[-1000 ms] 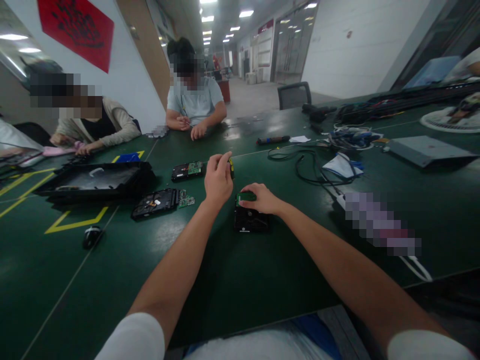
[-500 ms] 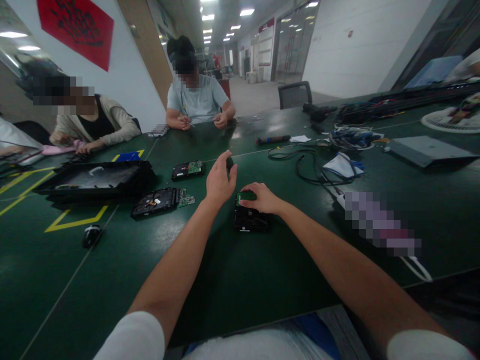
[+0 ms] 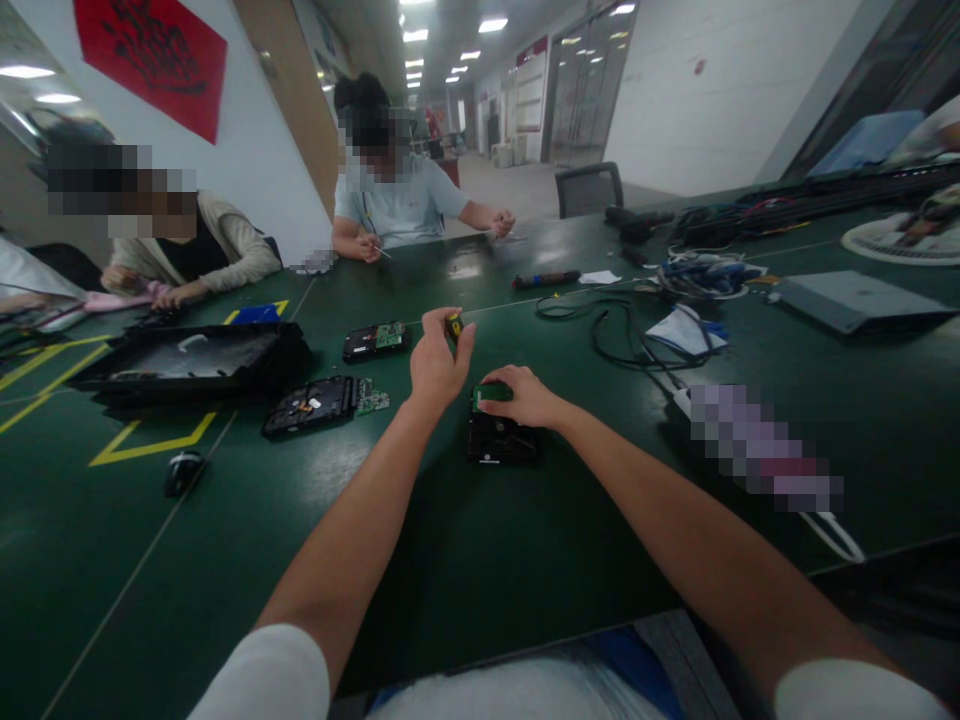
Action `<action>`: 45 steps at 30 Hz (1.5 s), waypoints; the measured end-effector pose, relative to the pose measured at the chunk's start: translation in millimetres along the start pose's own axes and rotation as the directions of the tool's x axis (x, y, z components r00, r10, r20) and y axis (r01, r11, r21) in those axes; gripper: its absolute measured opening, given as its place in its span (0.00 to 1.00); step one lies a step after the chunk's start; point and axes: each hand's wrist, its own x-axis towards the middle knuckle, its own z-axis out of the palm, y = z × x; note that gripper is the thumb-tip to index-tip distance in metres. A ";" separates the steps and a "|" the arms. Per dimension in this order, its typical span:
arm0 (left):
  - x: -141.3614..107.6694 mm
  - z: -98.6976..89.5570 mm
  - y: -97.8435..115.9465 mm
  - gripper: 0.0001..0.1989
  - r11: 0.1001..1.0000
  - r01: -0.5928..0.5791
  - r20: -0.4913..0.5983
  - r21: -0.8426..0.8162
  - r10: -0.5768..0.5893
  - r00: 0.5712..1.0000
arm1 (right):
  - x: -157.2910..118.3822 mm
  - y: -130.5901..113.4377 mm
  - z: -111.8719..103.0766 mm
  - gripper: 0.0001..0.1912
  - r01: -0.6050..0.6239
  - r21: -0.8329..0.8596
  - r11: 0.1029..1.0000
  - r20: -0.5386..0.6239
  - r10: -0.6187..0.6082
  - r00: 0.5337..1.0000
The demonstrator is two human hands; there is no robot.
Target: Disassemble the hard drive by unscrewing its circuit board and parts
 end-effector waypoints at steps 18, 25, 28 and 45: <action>3.4 -2.3 3.7 0.17 0.994 -0.087 0.016 0.071 0.086 0.996 | -1.7 -7.8 -5.4 0.25 -0.026 0.050 0.998 0.018 0.025 1.000; 2.0 0.8 3.4 0.18 0.998 -0.008 0.008 -0.065 0.008 1.000 | -0.7 -3.4 -3.3 0.25 -0.031 0.068 0.997 0.028 0.029 0.999; 1.6 0.5 4.6 0.15 0.997 -0.026 0.022 -0.069 0.027 0.999 | -0.5 -2.7 -3.7 0.25 -0.017 0.065 0.998 0.030 0.015 0.999; 5.3 -4.4 6.2 0.15 0.987 -0.141 0.013 0.072 0.140 0.990 | -2.1 -10.0 -8.4 0.26 -0.050 0.038 0.998 0.038 0.048 0.998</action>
